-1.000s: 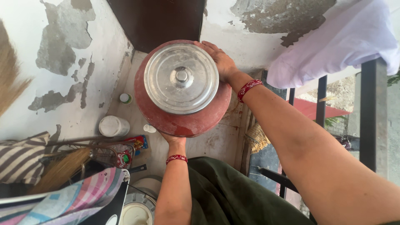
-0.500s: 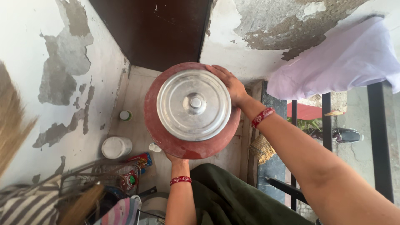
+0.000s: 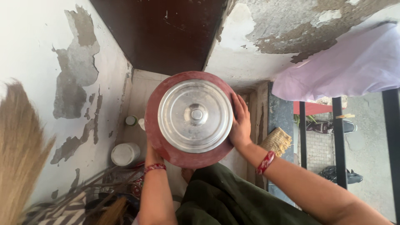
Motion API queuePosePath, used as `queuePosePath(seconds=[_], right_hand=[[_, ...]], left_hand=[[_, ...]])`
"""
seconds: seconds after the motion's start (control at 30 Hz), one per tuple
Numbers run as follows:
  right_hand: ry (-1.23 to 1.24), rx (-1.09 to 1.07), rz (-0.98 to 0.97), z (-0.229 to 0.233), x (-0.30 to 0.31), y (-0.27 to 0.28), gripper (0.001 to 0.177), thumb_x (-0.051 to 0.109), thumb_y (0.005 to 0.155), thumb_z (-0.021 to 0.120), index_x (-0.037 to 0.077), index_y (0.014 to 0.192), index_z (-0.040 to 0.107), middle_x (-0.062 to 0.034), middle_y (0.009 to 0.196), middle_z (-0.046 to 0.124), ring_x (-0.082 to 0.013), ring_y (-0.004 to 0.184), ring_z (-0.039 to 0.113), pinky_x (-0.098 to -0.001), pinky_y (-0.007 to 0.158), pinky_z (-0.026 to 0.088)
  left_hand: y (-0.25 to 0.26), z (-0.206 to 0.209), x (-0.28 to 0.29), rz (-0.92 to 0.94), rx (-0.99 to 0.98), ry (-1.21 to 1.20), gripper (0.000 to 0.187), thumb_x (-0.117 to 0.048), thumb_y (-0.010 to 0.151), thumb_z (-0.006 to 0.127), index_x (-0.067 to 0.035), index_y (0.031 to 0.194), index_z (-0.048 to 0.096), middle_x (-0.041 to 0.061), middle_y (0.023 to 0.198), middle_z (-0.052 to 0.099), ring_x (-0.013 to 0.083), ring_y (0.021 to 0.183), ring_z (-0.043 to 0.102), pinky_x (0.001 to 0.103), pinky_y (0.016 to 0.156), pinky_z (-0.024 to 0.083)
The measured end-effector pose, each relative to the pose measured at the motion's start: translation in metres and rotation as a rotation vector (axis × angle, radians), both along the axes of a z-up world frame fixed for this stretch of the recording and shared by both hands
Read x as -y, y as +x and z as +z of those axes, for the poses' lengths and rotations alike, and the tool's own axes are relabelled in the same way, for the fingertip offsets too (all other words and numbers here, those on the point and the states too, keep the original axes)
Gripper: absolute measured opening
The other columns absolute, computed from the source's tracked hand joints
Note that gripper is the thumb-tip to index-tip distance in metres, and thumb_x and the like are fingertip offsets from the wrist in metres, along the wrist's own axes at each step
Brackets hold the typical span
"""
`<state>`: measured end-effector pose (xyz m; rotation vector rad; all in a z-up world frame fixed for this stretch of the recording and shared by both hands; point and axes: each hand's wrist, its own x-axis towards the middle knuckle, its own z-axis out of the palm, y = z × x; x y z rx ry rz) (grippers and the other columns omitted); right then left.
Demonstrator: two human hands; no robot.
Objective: The person wipes a white container with a cloth, moves a white stand and a large clay pot, and sweeps the floor and walls of a balcony using a broom.
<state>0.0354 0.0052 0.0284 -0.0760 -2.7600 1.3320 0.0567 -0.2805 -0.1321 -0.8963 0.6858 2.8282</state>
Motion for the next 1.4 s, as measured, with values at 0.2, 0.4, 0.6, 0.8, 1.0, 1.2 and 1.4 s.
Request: queuePosePath(seconds=[0.2, 0.4, 0.6, 0.8, 1.0, 1.2, 1.4], right_hand=[[-0.119, 0.065, -0.14, -0.001, 0.048, 0.043, 0.056, 0.023, 0.103, 0.052, 0.015, 0.157, 0.037, -0.0138, 0.164, 0.028, -0.0324, 0.151, 0.027, -0.0423, 0.123, 0.024], [-0.175, 0.162, -0.199, 0.011, 0.061, 0.046, 0.057, 0.023, 0.102, 0.051, 0.014, 0.156, 0.033, -0.0105, 0.164, 0.026, -0.0295, 0.151, 0.025, -0.0409, 0.122, 0.023], [-0.093, 0.063, -0.191, -0.003, 0.059, 0.048, 0.056, 0.025, 0.105, 0.052, 0.013, 0.157, 0.035, -0.0143, 0.165, 0.026, -0.0334, 0.152, 0.026, -0.0431, 0.124, 0.024], [-0.094, 0.069, -0.167, -0.013, 0.055, 0.045, 0.058, 0.03, 0.104, 0.053, 0.016, 0.158, 0.035, -0.0158, 0.165, 0.025, -0.0359, 0.15, 0.026, -0.0452, 0.122, 0.025], [-0.494, 0.217, 0.153, -0.023, 0.007, 0.028, 0.07, 0.012, 0.096, 0.063, 0.013, 0.16, 0.035, -0.0216, 0.16, 0.04, -0.0357, 0.144, 0.041, -0.0432, 0.118, 0.037], [-0.594, 0.41, 0.173, -0.029, -0.095, 0.047, 0.096, -0.012, 0.083, 0.067, 0.015, 0.162, 0.018, -0.019, 0.166, 0.023, -0.0336, 0.145, 0.039, -0.0414, 0.111, 0.045], [-0.834, 0.422, 0.084, -0.013, -0.139, 0.064, 0.1, -0.022, 0.081, 0.056, 0.017, 0.163, 0.014, -0.0214, 0.166, 0.018, -0.0336, 0.136, 0.051, -0.0367, 0.102, 0.055]], left_hand=[[-0.023, -0.021, 0.055, -0.14, 0.059, -0.085, 0.048, -0.038, 0.104, 0.041, -0.011, 0.144, 0.049, 0.008, 0.145, 0.055, 0.0264, 0.13, 0.053, 0.043, 0.107, 0.044], [-0.04, -0.036, 0.069, -0.196, 0.074, -0.127, 0.045, -0.035, 0.104, 0.044, -0.009, 0.14, 0.053, 0.008, 0.14, 0.059, 0.0251, 0.126, 0.057, 0.042, 0.104, 0.046], [-0.036, -0.039, 0.074, -0.187, 0.096, -0.224, 0.042, -0.032, 0.104, 0.046, -0.007, 0.137, 0.057, 0.008, 0.135, 0.063, 0.0239, 0.121, 0.06, 0.04, 0.1, 0.048], [0.004, -0.028, 0.077, -0.088, 0.246, -0.584, 0.04, -0.029, 0.104, 0.049, -0.006, 0.134, 0.061, 0.008, 0.131, 0.067, 0.0226, 0.116, 0.063, 0.038, 0.096, 0.049], [0.089, 0.037, 0.027, 0.344, 0.407, -0.837, 0.034, -0.021, 0.097, 0.056, -0.008, 0.125, 0.068, 0.004, 0.126, 0.069, 0.0172, 0.115, 0.063, 0.034, 0.099, 0.046], [0.178, 0.097, -0.044, 0.378, 0.206, -0.906, 0.03, -0.023, 0.096, 0.063, -0.005, 0.12, 0.069, 0.005, 0.121, 0.07, 0.0157, 0.113, 0.062, 0.03, 0.099, 0.046], [0.265, 0.163, -0.105, 0.333, 0.176, -0.968, 0.031, -0.025, 0.094, 0.066, -0.007, 0.12, 0.071, 0.003, 0.113, 0.067, 0.0147, 0.104, 0.058, 0.031, 0.089, 0.045]])
